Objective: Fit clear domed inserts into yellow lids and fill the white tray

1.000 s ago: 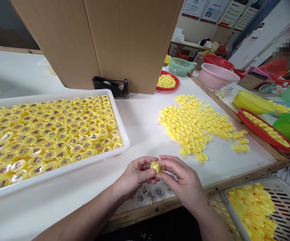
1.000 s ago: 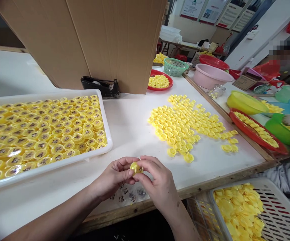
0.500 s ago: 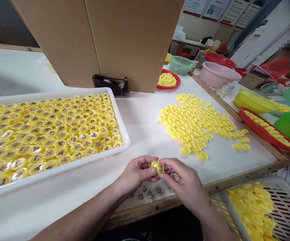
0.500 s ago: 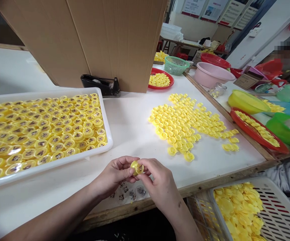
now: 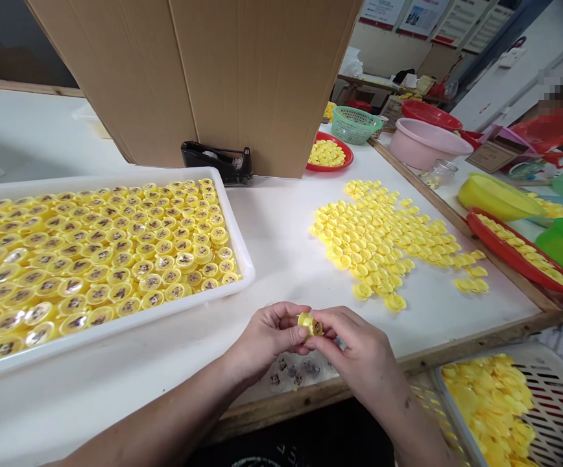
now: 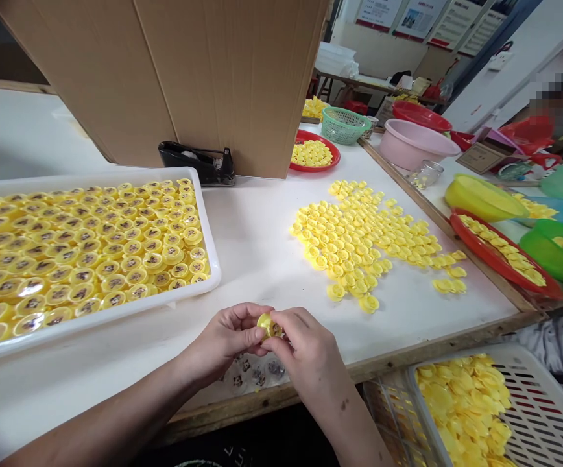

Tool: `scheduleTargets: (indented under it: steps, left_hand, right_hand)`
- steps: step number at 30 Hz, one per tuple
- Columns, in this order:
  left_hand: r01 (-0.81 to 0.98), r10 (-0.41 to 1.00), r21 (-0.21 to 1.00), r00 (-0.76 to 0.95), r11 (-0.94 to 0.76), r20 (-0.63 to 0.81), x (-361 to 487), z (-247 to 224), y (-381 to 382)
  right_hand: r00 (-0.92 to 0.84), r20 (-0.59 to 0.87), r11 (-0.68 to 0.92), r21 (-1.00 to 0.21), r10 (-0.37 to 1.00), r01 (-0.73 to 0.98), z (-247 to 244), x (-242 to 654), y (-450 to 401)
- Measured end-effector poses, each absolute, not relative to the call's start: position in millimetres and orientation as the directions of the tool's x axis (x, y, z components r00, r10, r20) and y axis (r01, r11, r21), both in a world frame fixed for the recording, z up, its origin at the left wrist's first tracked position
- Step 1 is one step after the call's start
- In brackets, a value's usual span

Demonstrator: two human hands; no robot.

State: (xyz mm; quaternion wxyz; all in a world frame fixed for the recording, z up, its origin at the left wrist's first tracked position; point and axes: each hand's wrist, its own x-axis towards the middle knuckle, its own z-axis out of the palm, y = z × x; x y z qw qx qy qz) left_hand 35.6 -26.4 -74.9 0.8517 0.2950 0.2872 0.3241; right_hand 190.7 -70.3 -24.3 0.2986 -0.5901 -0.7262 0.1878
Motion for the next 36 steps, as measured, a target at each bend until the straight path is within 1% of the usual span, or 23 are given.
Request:
scheduleTargets:
  steps: [5,8,11,13,16,17,19,21,22,24,28,32,34,36]
  left_hand:
    - [-0.384,0.703,0.673,0.649,0.632,-0.290,33.8,-71.4,-27.9]
    - [-0.390,0.682,0.666,0.688,0.636,-0.248,33.5,-68.3,-28.5]
    - [-0.358,0.696,0.717,0.675,0.598,-0.244,34.7,-66.1,-28.9]
    - [-0.313,0.727,0.761,0.624,0.569,-0.287,35.4,-64.8,-29.1]
    - [-0.276,0.756,0.800,0.581,0.533,-0.303,35.7,-62.8,-29.0]
    - [-0.274,0.759,0.809,0.582,0.519,-0.290,35.7,-62.6,-28.9]
    - [-0.271,0.772,0.833,0.581,0.482,-0.258,36.1,-63.8,-28.8]
    - [-0.263,0.781,0.855,0.580,0.448,-0.231,37.0,-66.9,-29.0]
    - [-0.256,0.784,0.864,0.581,0.433,-0.221,37.5,-69.0,-29.1]
    - [-0.223,0.792,0.893,0.575,0.392,-0.205,38.6,-73.2,-29.2]
    - [-0.049,0.833,0.970,0.524,0.238,-0.177,39.0,-76.6,-28.5]
    - [0.122,0.847,0.988,0.511,0.097,-0.147,33.7,-63.2,-27.5]
    - [0.215,0.850,0.976,0.521,-0.042,-0.078,27.4,-48.9,-27.6]
    - [0.321,0.821,0.906,0.569,-0.276,0.048,19.9,-32.1,-27.6]
  right_hand:
    - [-0.160,0.235,0.267,-0.545,0.959,0.795,-23.4,190.9,-71.3]
    - [-0.160,0.237,0.260,-0.490,0.958,0.832,-25.9,186.6,-72.5]
    - [-0.159,0.216,0.244,-0.459,0.963,0.854,-30.3,179.9,-73.0]
    - [-0.147,0.216,0.239,-0.503,0.965,0.831,-33.0,178.1,-72.5]
    - [-0.058,0.184,0.169,-0.671,0.981,0.722,-36.6,183.5,-71.8]
    - [-0.011,0.148,0.117,-0.733,0.989,0.670,-38.1,187.0,-71.9]
    - [0.057,0.021,-0.014,-0.841,0.998,0.541,-42.1,193.7,-72.9]
    - [0.056,-0.106,-0.120,-0.911,0.993,0.394,-47.1,197.4,-74.9]
    - [0.045,-0.146,-0.153,-0.930,0.988,0.333,-49.6,197.6,-76.1]
    - [0.050,-0.165,-0.172,-0.946,0.985,0.274,-54.7,195.4,-78.3]
    - [0.105,-0.128,-0.152,-0.953,0.986,0.261,-61.9,188.9,-80.5]
    - [0.151,-0.142,-0.171,-0.964,0.978,0.202,-62.6,192.4,-77.9]
    - [0.124,-0.171,-0.194,-0.960,0.977,0.202,-59.1,195.8,-74.5]
    - [0.112,-0.203,-0.222,-0.955,0.973,0.198,-52.6,194.8,-70.1]
